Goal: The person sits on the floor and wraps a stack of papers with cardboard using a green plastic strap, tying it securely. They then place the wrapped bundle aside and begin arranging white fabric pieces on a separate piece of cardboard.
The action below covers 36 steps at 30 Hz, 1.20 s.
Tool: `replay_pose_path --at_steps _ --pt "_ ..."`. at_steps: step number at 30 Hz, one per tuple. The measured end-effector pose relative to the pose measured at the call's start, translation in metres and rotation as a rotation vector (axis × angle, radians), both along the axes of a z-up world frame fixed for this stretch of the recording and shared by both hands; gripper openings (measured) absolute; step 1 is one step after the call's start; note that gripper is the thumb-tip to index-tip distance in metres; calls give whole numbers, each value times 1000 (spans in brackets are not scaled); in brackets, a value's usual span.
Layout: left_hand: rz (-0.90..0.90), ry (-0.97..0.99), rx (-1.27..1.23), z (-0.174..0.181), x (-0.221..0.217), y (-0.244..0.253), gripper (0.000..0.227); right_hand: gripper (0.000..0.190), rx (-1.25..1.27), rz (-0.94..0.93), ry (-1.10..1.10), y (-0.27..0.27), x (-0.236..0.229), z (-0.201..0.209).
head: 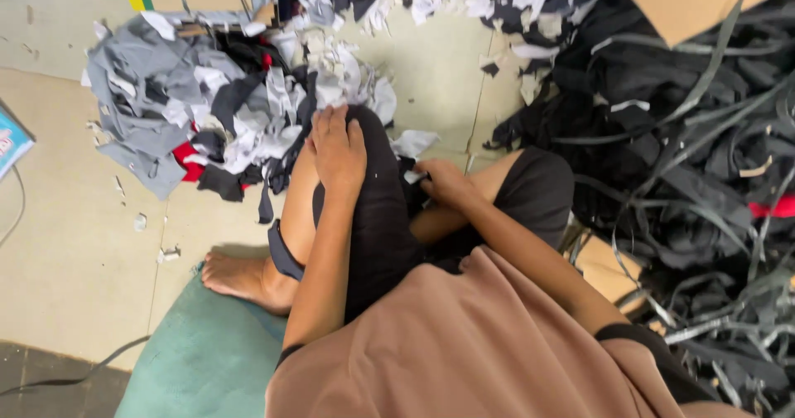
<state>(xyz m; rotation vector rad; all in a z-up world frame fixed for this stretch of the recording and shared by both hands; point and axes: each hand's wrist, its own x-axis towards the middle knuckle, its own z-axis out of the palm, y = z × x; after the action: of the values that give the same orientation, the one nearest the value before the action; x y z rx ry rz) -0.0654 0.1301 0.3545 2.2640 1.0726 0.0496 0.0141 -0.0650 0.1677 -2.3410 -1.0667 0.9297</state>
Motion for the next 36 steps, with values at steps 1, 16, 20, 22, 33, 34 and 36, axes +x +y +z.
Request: replay_pose_path --at_steps 1,16,20,22,33,34,36 --pt "27 -30 54 -8 3 0 39 35 40 -26 9 1 4 -1" --pt "-192 -230 236 -91 21 15 41 34 151 -36 22 -20 14 75" --pt "-508 -333 -289 -109 88 -59 50 35 547 -545 -227 -61 50 141" --pt "-637 -422 -370 -73 127 -115 47 30 494 -702 -482 -109 83 167" --pt "-963 -260 -746 -5 256 -266 67 17 -126 -1221 -677 -252 192 167" --pt "-945 -225 -769 -22 265 -268 68 8 -9 -1143 -726 -239 185 168" --pt "-920 -179 -791 -33 268 -262 69 2 108 -1062 -756 -210 165 167"
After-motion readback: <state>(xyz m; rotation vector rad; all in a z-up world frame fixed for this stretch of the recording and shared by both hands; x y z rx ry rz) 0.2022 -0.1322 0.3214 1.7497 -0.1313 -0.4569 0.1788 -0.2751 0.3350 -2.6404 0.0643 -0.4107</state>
